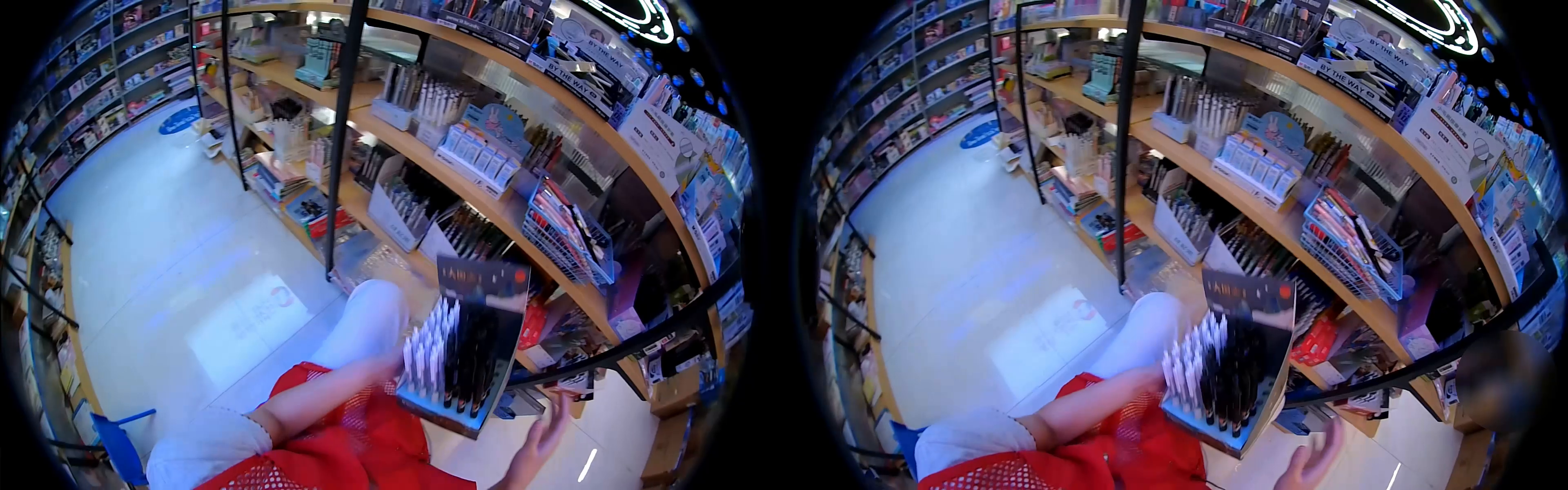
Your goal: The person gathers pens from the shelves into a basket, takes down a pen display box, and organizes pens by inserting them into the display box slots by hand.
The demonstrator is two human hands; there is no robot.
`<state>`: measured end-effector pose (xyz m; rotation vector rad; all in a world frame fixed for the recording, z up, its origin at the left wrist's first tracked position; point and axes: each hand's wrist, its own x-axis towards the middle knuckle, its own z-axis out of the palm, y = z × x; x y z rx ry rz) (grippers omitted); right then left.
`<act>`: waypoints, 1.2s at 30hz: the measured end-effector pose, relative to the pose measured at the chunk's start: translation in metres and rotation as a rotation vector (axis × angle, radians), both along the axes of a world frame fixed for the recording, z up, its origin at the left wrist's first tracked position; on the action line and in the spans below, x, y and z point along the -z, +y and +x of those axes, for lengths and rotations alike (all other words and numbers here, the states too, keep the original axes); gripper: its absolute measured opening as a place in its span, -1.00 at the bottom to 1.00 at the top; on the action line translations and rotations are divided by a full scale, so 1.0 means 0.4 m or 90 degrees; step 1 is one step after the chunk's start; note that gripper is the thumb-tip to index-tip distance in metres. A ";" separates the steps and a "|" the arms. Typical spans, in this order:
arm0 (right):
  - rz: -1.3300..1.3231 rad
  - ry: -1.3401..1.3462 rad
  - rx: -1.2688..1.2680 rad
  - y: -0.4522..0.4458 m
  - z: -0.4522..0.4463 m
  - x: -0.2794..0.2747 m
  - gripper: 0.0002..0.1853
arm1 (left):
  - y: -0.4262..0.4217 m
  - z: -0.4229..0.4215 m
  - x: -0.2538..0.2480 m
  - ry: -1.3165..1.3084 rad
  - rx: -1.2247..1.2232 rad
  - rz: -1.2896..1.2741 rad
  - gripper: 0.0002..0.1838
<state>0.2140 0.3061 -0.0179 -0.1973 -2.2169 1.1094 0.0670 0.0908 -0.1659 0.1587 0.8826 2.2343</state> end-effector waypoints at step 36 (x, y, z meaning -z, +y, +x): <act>-0.287 0.087 -0.202 -0.321 0.033 -0.064 -0.33 | -0.117 0.189 -0.286 -0.330 0.107 0.730 -0.37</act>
